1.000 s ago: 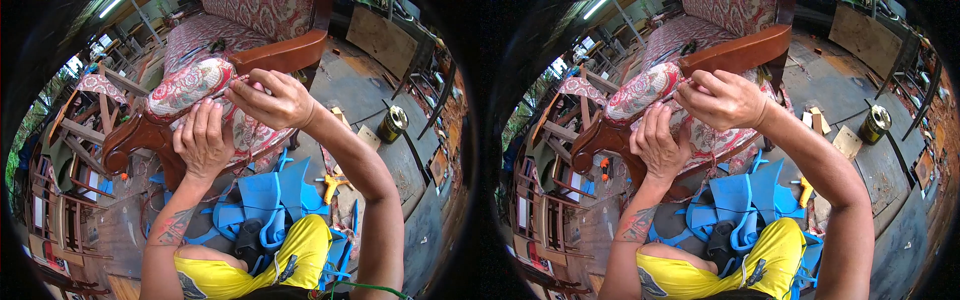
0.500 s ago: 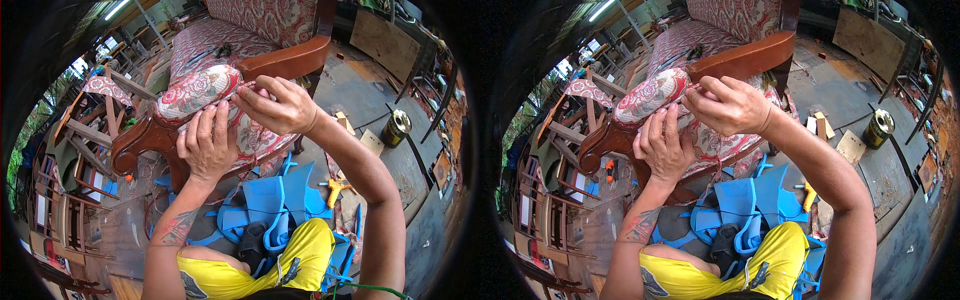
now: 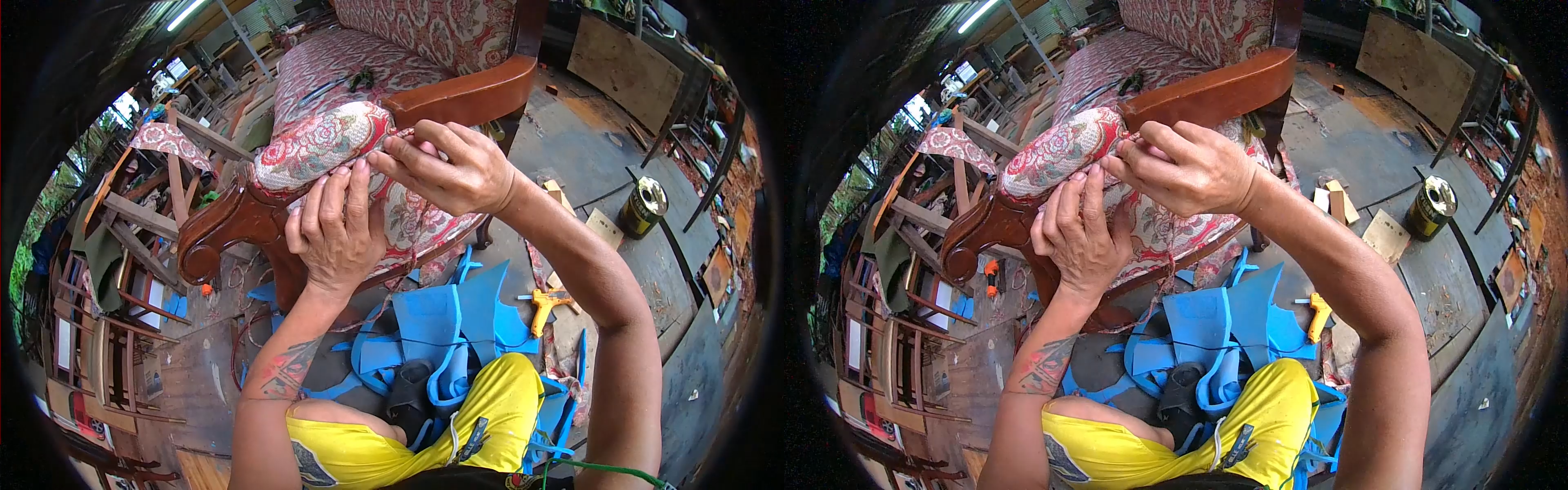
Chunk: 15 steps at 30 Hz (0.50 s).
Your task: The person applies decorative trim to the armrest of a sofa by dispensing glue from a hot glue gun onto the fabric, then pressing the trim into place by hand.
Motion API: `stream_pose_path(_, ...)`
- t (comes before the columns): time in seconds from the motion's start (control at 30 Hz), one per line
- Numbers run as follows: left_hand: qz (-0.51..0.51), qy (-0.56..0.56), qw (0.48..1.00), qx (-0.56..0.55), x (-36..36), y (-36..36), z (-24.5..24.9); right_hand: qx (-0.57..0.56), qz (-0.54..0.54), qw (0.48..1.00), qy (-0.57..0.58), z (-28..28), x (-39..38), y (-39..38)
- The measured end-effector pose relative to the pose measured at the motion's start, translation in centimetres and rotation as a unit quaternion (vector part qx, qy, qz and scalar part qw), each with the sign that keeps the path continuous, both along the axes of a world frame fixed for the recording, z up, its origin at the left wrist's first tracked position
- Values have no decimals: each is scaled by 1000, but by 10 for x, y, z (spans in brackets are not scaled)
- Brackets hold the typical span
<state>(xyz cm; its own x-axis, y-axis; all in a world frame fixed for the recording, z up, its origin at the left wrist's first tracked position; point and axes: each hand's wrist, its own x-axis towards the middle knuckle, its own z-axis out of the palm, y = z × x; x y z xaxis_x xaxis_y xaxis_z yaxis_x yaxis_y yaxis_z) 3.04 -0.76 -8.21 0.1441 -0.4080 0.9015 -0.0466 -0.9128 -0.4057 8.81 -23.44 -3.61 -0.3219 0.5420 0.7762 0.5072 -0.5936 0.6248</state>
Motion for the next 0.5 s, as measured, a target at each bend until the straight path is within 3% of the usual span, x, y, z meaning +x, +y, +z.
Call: stream_pose_path(0.5,-1,12,1000,24,-5,3,4,-2,-18,1000,7,-2,0,1)
